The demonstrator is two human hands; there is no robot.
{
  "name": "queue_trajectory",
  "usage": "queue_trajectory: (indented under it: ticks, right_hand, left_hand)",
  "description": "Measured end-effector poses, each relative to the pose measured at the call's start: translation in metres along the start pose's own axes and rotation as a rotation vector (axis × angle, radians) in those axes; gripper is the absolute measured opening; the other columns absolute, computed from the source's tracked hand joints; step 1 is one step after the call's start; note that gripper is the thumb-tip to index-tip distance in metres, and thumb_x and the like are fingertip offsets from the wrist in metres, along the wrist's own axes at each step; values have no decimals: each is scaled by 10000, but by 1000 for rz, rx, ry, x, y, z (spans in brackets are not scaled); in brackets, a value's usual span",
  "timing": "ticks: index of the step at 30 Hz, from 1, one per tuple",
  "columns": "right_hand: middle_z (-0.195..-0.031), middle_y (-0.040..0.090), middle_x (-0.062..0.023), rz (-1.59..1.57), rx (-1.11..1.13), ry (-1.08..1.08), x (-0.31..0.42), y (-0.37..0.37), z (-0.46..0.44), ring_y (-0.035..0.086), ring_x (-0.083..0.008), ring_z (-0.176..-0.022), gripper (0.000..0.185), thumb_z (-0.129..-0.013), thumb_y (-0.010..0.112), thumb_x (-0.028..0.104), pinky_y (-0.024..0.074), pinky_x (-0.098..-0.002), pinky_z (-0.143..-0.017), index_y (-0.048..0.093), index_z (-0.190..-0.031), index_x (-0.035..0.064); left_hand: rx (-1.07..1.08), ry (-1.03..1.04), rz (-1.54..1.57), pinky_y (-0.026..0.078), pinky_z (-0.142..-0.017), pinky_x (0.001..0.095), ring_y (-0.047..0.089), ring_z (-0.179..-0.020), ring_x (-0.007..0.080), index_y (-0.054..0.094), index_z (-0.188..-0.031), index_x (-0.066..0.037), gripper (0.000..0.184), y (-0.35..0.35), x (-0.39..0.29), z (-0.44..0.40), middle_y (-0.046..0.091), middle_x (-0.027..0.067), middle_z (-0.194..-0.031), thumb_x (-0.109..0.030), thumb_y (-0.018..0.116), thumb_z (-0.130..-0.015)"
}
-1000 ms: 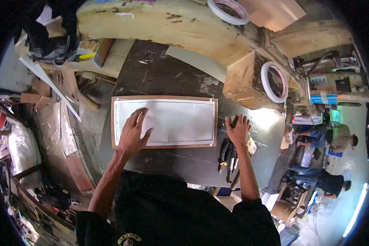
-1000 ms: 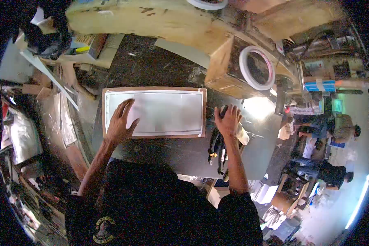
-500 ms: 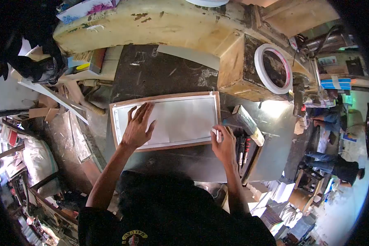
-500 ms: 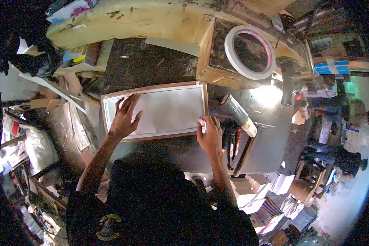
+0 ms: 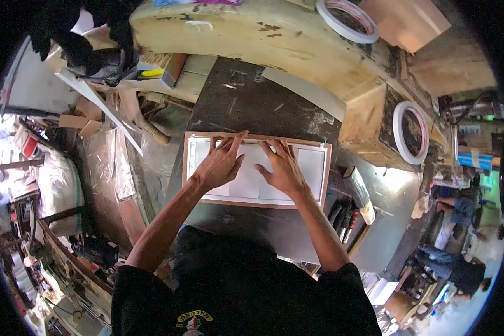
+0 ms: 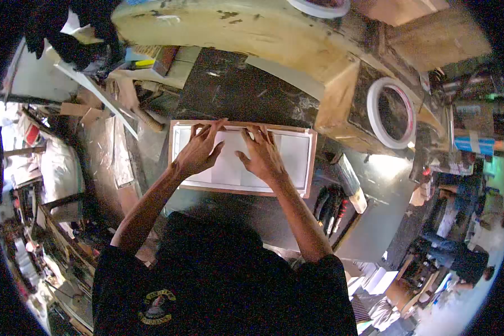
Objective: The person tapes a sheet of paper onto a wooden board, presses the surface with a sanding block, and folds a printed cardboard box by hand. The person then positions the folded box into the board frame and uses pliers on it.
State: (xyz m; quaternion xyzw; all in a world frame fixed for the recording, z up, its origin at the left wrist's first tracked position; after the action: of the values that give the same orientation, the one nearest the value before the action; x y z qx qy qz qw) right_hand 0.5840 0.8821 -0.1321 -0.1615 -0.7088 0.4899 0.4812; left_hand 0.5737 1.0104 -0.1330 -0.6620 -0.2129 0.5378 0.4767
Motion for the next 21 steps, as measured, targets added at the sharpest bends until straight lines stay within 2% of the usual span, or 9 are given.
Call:
queue_trajectory:
  ticks: [2, 5, 6, 7, 10, 14, 16, 19, 21]
  right_hand:
    - [-1388, 474, -174, 38, 32, -15, 1, 5, -2, 434, -377, -1294, 603, -859, 745, 267, 364, -529, -1077, 528, -1355, 3]
    - [-1361, 472, -180, -12, 24, -37, 4, 0, -5, 447, -384, -1271, 651, -828, 775, 305, 367, -530, -1073, 532, -1340, -15]
    - [-1330, 487, -179, 0, 45, -30, 4, 1, -7, 450, -377, -1263, 658, -820, 781, 312, 367, -527, -1074, 535, -1344, 0]
    - [-1299, 502, -177, 14, 63, -24, 3, 1, -10, 454, -370, -1256, 666, -811, 788, 319, 367, -525, -1075, 537, -1349, 15]
    - [-1220, 537, -175, 9, 129, 32, 3, -2, -22, 490, -361, -1215, 582, -818, 784, 324, 396, -503, -1052, 597, -1292, 42]
    - [-1178, 596, -190, -30, 199, 91, -19, 13, -31, 547, -369, -1172, 468, -833, 776, 309, 439, -495, -1005, 657, -1214, 64]
    - [-1053, 685, -210, -63, 21, -19, -12, 0, -36, 619, -372, -1071, 408, -839, 779, 267, 479, -464, -965, 700, -1146, 11]
    - [-1016, 709, -224, -180, 166, 94, -16, 7, -47, 639, -365, -1064, 357, -849, 767, 234, 483, -461, -959, 710, -1122, 11]
    - [-1034, 699, -220, -215, 167, 31, -2, 11, -55, 634, -364, -1062, 346, -858, 756, 226, 483, -455, -958, 708, -1127, 13]
  left_hand:
    - [-4, 25, 73, 276, -1102, 584, 488, -1294, 364, 204, -1511, -14, 657, -4, -1, -2, 574, 208, -1287, -40, 512, -931]
    - [34, -14, 155, 282, -1113, 564, 519, -1261, 366, 164, -1535, -50, 719, 1, 11, -9, 579, 199, -1269, -4, 511, -908]
    - [-22, 0, 153, 332, -1056, 574, 555, -1207, 357, 178, -1528, -79, 734, -3, 12, -12, 592, 197, -1202, 26, 503, -879]
    - [-24, 4, 155, 332, -1056, 574, 555, -1207, 357, 178, -1528, -79, 734, -3, 16, -16, 592, 197, -1202, 26, 503, -879]
    - [168, -105, 155, 404, -912, 574, 635, -1032, 345, 217, -1491, -134, 715, 9, 32, -27, 628, 141, -1031, 43, 494, -856]
    - [125, 3, 273, 420, -905, 540, 644, -1008, 334, 246, -1455, -134, 662, 12, 44, -39, 638, 127, -996, 50, 480, -864]
    - [304, -101, 235, 448, -884, 460, 641, -1037, 304, 266, -1430, -135, 632, 24, 49, -42, 636, 131, -1021, 63, 472, -866]
    - [323, -129, 358, 491, -847, 435, 663, -1043, 299, 303, -1414, -109, 603, 26, 57, -49, 665, 144, -1048, 92, 448, -865]
    - [268, -71, 455, 511, -853, 445, 674, -1039, 311, 327, -1401, -96, 587, 50, 86, -61, 678, 159, -1054, 108, 435, -861]
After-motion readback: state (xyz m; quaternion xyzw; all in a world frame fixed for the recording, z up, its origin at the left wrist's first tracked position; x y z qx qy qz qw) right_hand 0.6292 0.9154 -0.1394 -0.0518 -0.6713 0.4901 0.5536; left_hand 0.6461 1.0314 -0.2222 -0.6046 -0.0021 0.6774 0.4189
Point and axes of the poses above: each hand's wrist, its own z-axis away from the middle knuckle, its own y-axis out of the palm, x = y × z, the point moved 10 cm from there along -z, towards the middle knuckle
